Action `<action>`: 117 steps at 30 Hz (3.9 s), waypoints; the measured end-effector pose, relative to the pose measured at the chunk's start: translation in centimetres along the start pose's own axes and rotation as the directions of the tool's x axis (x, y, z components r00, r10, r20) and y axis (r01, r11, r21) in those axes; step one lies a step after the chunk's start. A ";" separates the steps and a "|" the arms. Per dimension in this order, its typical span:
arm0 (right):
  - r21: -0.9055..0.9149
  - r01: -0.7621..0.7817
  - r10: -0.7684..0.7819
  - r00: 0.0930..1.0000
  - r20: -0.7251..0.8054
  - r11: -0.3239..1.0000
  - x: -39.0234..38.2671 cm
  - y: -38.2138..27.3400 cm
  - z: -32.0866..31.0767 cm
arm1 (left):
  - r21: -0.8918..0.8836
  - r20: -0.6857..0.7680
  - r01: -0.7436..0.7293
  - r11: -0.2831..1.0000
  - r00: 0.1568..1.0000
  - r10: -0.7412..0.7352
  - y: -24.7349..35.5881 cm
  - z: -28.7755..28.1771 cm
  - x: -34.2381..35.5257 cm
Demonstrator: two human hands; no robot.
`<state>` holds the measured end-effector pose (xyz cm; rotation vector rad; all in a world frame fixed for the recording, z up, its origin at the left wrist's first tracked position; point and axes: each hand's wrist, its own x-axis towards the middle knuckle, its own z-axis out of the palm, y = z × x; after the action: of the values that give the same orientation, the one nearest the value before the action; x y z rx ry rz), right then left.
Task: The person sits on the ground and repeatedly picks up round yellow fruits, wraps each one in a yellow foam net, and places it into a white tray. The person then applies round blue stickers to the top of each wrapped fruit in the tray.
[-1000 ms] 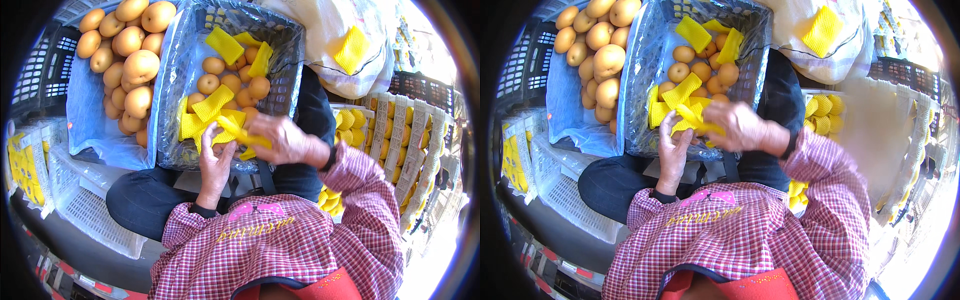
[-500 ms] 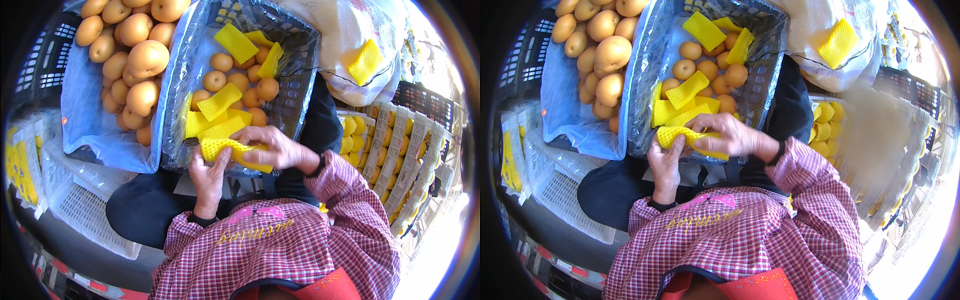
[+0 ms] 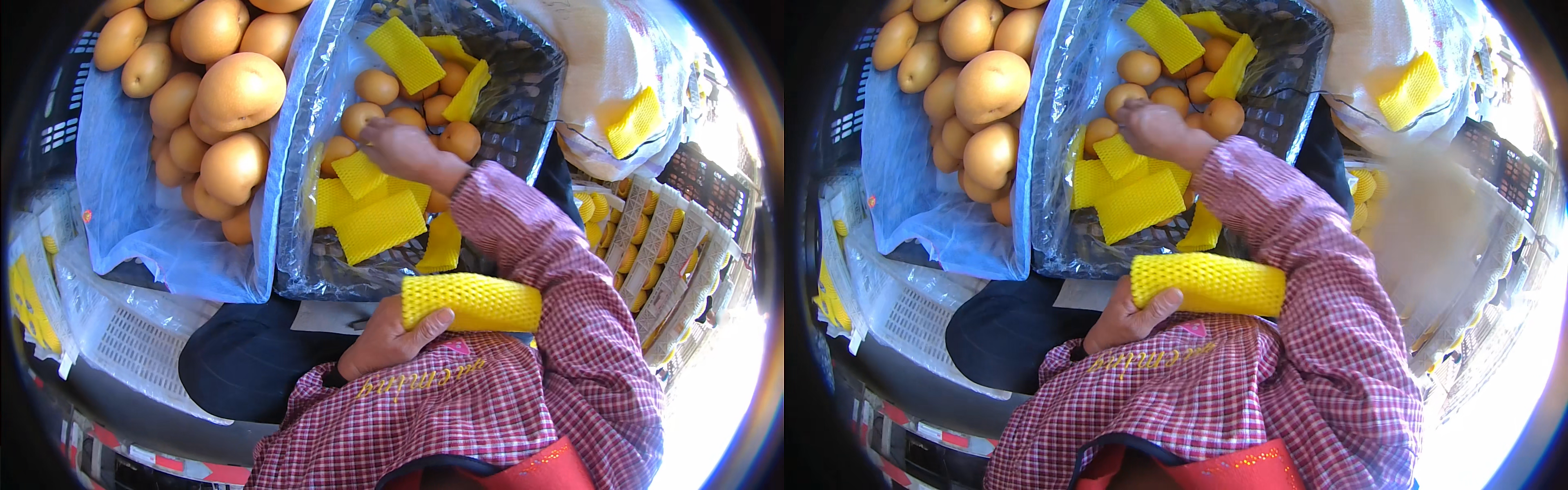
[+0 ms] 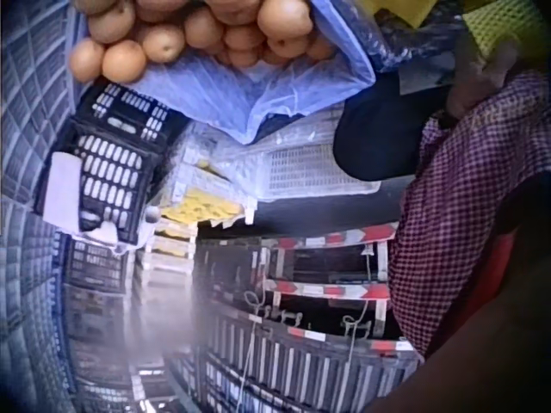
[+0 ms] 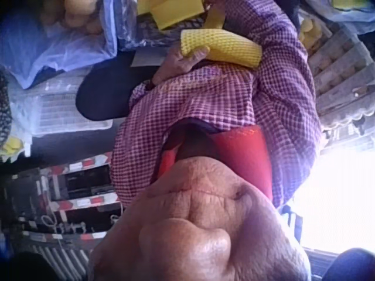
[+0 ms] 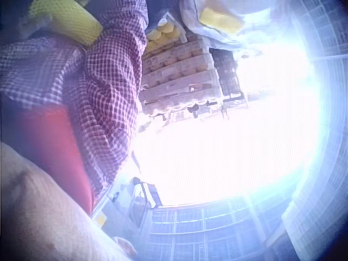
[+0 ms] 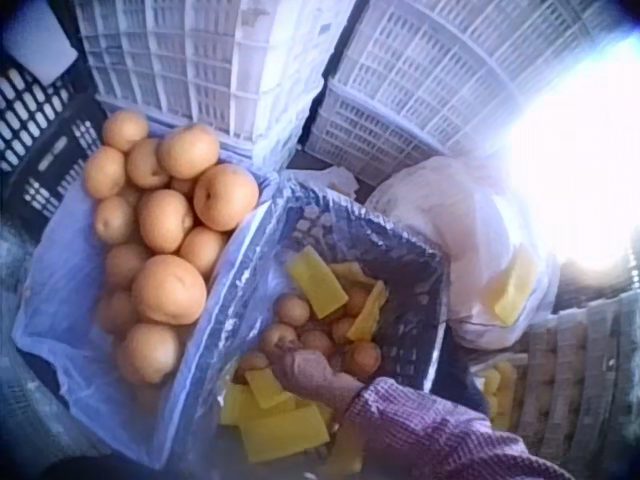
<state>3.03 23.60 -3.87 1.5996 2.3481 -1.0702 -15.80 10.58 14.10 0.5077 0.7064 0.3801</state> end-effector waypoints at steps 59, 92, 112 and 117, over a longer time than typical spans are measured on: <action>0.976 0.131 0.557 0.831 -0.013 -0.172 -26.1 -10.5 -4.6 | -0.301 0.042 -0.147 0.942 0.985 0.168 -2.5 4.6 -1.4; 0.463 0.774 0.684 0.615 -0.392 -0.431 -45.3 -11.9 0.6 | 0.582 0.733 -0.813 -0.001 0.525 0.432 -8.9 21.1 5.9; 0.873 0.064 0.669 -0.616 0.415 -0.483 -66.8 -3.6 24.9 | 0.760 0.640 -0.650 0.016 0.743 -0.197 -11.1 16.1 3.5; 0.816 -0.242 0.749 -0.588 0.307 -0.525 -67.5 -1.7 22.0 | 0.763 0.635 -0.647 -0.001 0.750 -0.185 -11.6 18.0 4.0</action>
<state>25.01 -42.26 11.00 3.3020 -1.0054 -0.4402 1.42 -2.49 17.23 2.1591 0.0676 -0.0712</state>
